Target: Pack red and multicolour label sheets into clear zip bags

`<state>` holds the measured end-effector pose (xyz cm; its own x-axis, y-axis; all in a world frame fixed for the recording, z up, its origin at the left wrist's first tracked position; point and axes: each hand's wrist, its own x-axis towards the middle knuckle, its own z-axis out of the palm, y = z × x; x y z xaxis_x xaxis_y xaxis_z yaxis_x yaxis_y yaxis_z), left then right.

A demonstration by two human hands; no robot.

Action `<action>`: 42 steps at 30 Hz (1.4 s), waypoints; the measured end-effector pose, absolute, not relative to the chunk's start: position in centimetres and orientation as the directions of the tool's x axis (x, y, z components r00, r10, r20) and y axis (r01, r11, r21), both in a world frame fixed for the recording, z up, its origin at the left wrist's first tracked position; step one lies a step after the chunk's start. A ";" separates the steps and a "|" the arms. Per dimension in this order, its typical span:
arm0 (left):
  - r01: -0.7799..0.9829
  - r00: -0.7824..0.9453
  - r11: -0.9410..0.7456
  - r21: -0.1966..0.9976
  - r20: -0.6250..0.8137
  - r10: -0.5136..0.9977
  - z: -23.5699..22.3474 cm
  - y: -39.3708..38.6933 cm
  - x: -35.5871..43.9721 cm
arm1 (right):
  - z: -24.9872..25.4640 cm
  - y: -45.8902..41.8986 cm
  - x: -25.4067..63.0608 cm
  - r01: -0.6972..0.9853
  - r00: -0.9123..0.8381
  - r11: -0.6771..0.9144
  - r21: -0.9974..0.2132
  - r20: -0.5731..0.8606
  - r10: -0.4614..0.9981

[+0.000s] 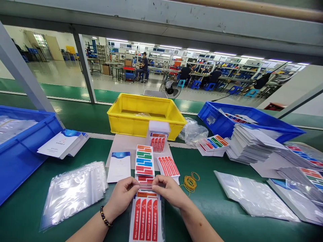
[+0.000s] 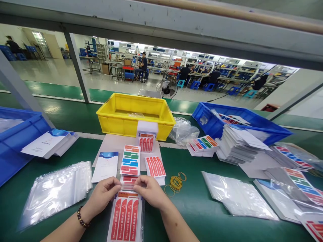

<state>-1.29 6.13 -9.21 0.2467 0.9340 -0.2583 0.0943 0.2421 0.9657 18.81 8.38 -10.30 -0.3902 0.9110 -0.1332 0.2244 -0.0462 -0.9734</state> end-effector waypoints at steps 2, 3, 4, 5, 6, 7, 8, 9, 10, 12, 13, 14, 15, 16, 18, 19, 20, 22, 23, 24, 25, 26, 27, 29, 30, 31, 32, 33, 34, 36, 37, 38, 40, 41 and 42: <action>0.109 0.234 0.234 0.966 -0.253 0.939 -9.3 6.1 -1.3 | -10.3 8.3 18.8 0.231 -0.392 -0.068 -0.971 -0.157 0.906; 0.113 0.233 0.231 0.966 -0.252 0.939 -9.3 6.1 -1.3 | -10.4 8.3 18.8 0.242 -0.391 -0.069 -0.968 -0.162 0.906; 0.114 0.235 0.230 0.967 -0.251 0.939 -9.3 6.1 -1.3 | -10.4 8.3 18.8 0.252 -0.389 -0.062 -0.966 -0.160 0.907; 0.112 0.237 0.228 0.967 -0.248 0.939 -9.4 6.1 -1.3 | -10.5 8.3 18.7 0.258 -0.388 -0.046 -0.965 -0.147 0.910; 0.106 0.239 0.225 0.968 -0.245 0.940 -9.4 6.1 -1.3 | -10.5 8.2 18.7 0.259 -0.388 -0.021 -0.966 -0.124 0.913; 0.099 0.244 0.225 0.969 -0.243 0.939 -9.4 6.1 -1.2 | -10.6 8.2 18.6 0.257 -0.390 0.010 -0.966 -0.094 0.916; 0.094 0.250 0.225 0.970 -0.242 0.938 -9.4 6.1 -1.1 | -10.6 8.2 18.5 0.252 -0.395 0.040 -0.967 -0.065 0.916; 0.095 0.262 0.225 0.970 -0.242 0.934 -9.5 6.1 -1.1 | -10.6 8.2 18.4 0.248 -0.400 0.066 -0.967 -0.040 0.916; 0.103 0.270 0.221 0.970 -0.241 0.932 -9.6 6.2 -1.0 | -10.6 8.2 18.3 0.249 -0.404 0.084 -0.965 -0.025 0.915; 0.137 0.279 0.201 0.970 -0.232 0.932 -9.9 6.2 -0.8 | -10.4 8.2 18.2 0.265 -0.412 0.090 -0.960 -0.028 0.911; 0.150 0.278 0.191 0.970 -0.227 0.934 -10.1 6.2 -0.7 | -10.3 8.2 18.2 0.274 -0.415 0.079 -0.959 -0.044 0.909; 0.156 0.274 0.185 0.970 -0.223 0.936 -10.2 6.2 -0.7 | -10.2 8.2 18.2 0.278 -0.420 0.063 -0.958 -0.063 0.905; 0.152 0.269 0.186 0.971 -0.222 0.937 -10.3 6.2 -0.6 | -10.2 8.2 18.2 0.277 -0.429 0.046 -0.960 -0.080 0.900; 0.138 0.267 0.195 0.971 -0.226 0.937 -10.3 6.1 -0.6 | -10.1 8.2 18.3 0.271 -0.439 0.030 -0.962 -0.095 0.893; 0.102 0.276 0.226 0.969 -0.246 0.929 -10.2 6.0 -0.6 | -10.1 8.2 18.4 0.256 -0.447 0.010 -0.967 -0.109 0.888; 0.086 0.280 0.240 0.967 -0.255 0.926 -10.1 6.0 -0.6 | -10.1 8.2 18.4 0.256 -0.443 0.010 -0.967 -0.108 0.890; 0.072 0.288 0.254 0.965 -0.263 0.921 -10.0 6.0 -0.6 | -10.2 8.2 18.5 0.261 -0.437 0.019 -0.965 -0.101 0.894; 0.053 0.303 0.268 0.962 -0.272 0.913 -10.0 6.0 -0.5 | -10.3 8.1 18.4 0.285 -0.431 0.051 -0.957 -0.081 0.899; 0.051 0.307 0.265 0.963 -0.267 0.913 -10.0 6.0 -0.5 | -10.3 8.1 18.3 0.298 -0.433 0.073 -0.952 -0.066 0.899; 0.052 0.309 0.255 0.965 -0.259 0.915 -10.1 6.0 -0.4 | -10.4 8.0 18.1 0.309 -0.437 0.094 -0.946 -0.054 0.898; 0.056 0.308 0.242 0.969 -0.248 0.919 -10.3 6.0 -0.3 | -10.4 7.9 18.0 0.318 -0.441 0.107 -0.942 -0.047 0.896; 0.065 0.306 0.224 0.972 -0.233 0.923 -10.5 6.0 -0.2 | -10.4 7.9 17.8 0.326 -0.445 0.111 -0.939 -0.049 0.894; 0.078 0.305 0.204 0.976 -0.218 0.927 -10.7 6.0 -0.1 | -10.4 7.8 17.6 0.333 -0.448 0.109 -0.937 -0.056 0.893; 0.104 0.312 0.170 0.980 -0.194 0.930 -11.1 6.0 0.1 | -10.3 7.6 17.2 0.353 -0.456 0.111 -0.929 -0.067 0.887; 0.115 0.316 0.156 0.981 -0.185 0.931 -11.2 6.0 0.2 | -10.3 7.5 17.0 0.364 -0.463 0.124 -0.923 -0.064 0.884; 0.124 0.322 0.146 0.981 -0.179 0.930 -11.3 5.9 0.2 | -10.3 7.4 16.9 0.374 -0.471 0.144 -0.916 -0.054 0.880; 0.125 0.329 0.146 0.981 -0.180 0.927 -11.2 5.9 0.2 | -10.3 7.3 16.9 0.381 -0.482 0.168 -0.909 -0.041 0.875; 0.133 0.334 0.142 0.981 -0.179 0.925 -11.2 5.9 0.2 | -10.3 7.2 16.9 0.385 -0.494 0.189 -0.903 -0.029 0.869; 0.154 0.339 0.116 0.981 -0.163 0.926 -11.0 5.8 0.1 | -10.3 7.2 17.0 0.388 -0.509 0.208 -0.898 -0.021 0.860; 0.224 0.339 -0.014 0.974 -0.065 0.939 -10.7 5.8 -0.2 | -10.4 7.3 17.3 0.395 -0.533 0.243 -0.886 -0.005 0.846; 0.261 0.327 -0.109 0.959 0.018 0.945 -10.6 5.8 -0.5 | -10.5 7.4 17.5 0.400 -0.538 0.272 -0.875 0.016 0.843; 0.292 0.304 -0.205 0.934 0.113 0.946 -10.5 5.8 -0.7 | -10.6 7.6 17.7 0.409 -0.532 0.310 -0.858 0.052 0.845; 0.318 0.231 -0.342 0.884 0.278 0.932 -10.5 5.8 -1.3 | -10.8 8.1 18.0 0.449 -0.481 0.402 -0.798 0.162 0.861; 0.322 0.189 -0.379 0.868 0.334 0.924 -10.6 5.9 -1.5 | -10.9 8.3 18.2 0.481 -0.441 0.444 -0.756 0.229 0.868; 0.326 0.150 -0.404 0.855 0.375 0.915 -10.7 5.9 -1.7 | -11.0 8.5 18.3 0.515 -0.402 0.482 -0.709 0.297 0.866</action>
<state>-1.73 5.94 -10.69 0.1504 0.9149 0.3745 0.3256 -0.4036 0.8550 18.26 8.51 -11.01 -0.4023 0.8660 0.2968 0.5149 0.4821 -0.7089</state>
